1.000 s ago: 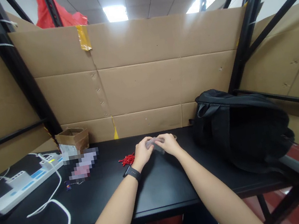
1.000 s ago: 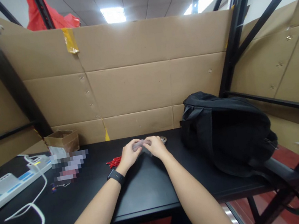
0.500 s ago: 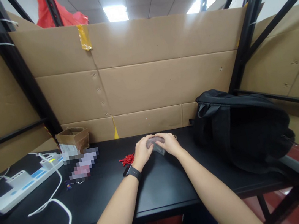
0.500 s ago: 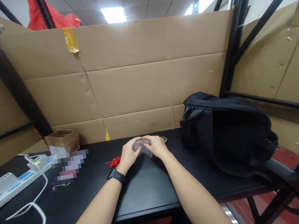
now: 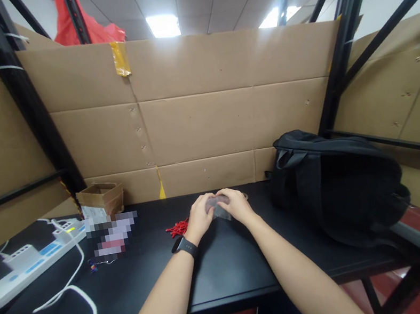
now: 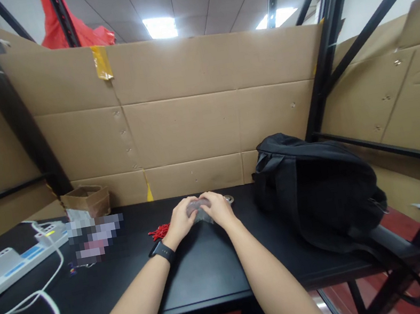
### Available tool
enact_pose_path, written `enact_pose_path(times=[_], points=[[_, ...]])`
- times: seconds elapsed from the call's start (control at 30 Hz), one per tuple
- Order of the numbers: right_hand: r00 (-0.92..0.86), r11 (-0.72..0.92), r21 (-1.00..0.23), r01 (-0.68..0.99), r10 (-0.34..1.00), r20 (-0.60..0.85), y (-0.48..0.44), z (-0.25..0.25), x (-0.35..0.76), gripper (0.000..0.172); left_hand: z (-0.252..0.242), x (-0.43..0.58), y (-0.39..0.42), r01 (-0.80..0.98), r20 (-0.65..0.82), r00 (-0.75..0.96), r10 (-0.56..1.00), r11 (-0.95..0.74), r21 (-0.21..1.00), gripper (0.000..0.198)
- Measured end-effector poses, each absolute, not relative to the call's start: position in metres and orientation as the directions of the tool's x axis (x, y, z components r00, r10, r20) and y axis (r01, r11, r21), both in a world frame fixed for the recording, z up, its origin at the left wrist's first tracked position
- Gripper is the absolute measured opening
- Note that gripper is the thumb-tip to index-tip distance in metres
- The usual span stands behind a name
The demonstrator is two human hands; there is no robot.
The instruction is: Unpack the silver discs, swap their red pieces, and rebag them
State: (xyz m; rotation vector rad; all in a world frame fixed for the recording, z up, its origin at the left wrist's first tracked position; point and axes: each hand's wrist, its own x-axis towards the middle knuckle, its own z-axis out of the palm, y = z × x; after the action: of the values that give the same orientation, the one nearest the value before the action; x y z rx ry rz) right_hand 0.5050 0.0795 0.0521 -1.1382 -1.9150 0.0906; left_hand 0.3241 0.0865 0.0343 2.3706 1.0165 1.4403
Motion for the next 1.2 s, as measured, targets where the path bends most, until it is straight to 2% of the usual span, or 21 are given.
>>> enact_pose_path(times=[0.17,0.27,0.4,0.47,0.6,0.73,0.87,0.93,1.03,1.2], points=[[-0.182,0.573,-0.488,0.658,0.750,0.635,0.080,0.052,0.507,0.033,0.034,0.325,0.086,0.445,0.708,0.290,0.644,-0.746,0.496,0.043],[-0.170,0.576,-0.516,0.635,0.755,0.633,0.081,0.050,0.505,0.031,0.035,0.325,0.085,0.442,0.703,0.289,0.650,-0.742,0.505,0.042],[-0.023,0.493,-0.668,0.557,0.814,0.581,0.085,0.040,0.502,0.038,0.035,0.326,0.085,0.440,0.694,0.284,0.661,-0.733,0.518,0.040],[0.007,0.444,-0.727,0.523,0.851,0.525,0.088,0.034,0.500,0.034,0.035,0.326,0.084,0.439,0.690,0.268,0.672,-0.723,0.534,0.040],[-0.043,0.432,-0.786,0.442,0.886,0.462,0.090,0.030,0.498,0.019,0.037,0.325,0.084,0.422,0.679,0.217,0.701,-0.695,0.582,0.041],[-0.034,0.441,-0.825,0.354,0.888,0.460,0.086,0.041,0.499,0.021,0.036,0.324,0.087,0.356,0.624,0.121,0.772,-0.621,0.699,0.053],[0.027,0.410,-0.843,0.348,0.895,0.446,0.080,0.053,0.501,0.022,0.037,0.323,0.091,0.067,0.457,0.063,0.887,-0.461,0.885,0.074],[0.039,0.403,-0.861,0.311,0.899,0.435,0.078,0.055,0.501,0.023,0.040,0.322,0.090,-0.017,0.403,0.136,0.905,-0.405,0.914,0.065],[0.022,0.377,-0.897,0.232,0.919,0.392,0.077,0.054,0.500,0.028,0.047,0.320,0.087,-0.009,0.396,0.245,0.885,-0.406,0.914,0.045],[-0.019,0.315,-0.946,0.077,0.949,0.315,0.076,0.050,0.496,0.044,0.056,0.299,0.099,0.136,0.449,0.198,0.871,-0.478,0.868,0.039]])
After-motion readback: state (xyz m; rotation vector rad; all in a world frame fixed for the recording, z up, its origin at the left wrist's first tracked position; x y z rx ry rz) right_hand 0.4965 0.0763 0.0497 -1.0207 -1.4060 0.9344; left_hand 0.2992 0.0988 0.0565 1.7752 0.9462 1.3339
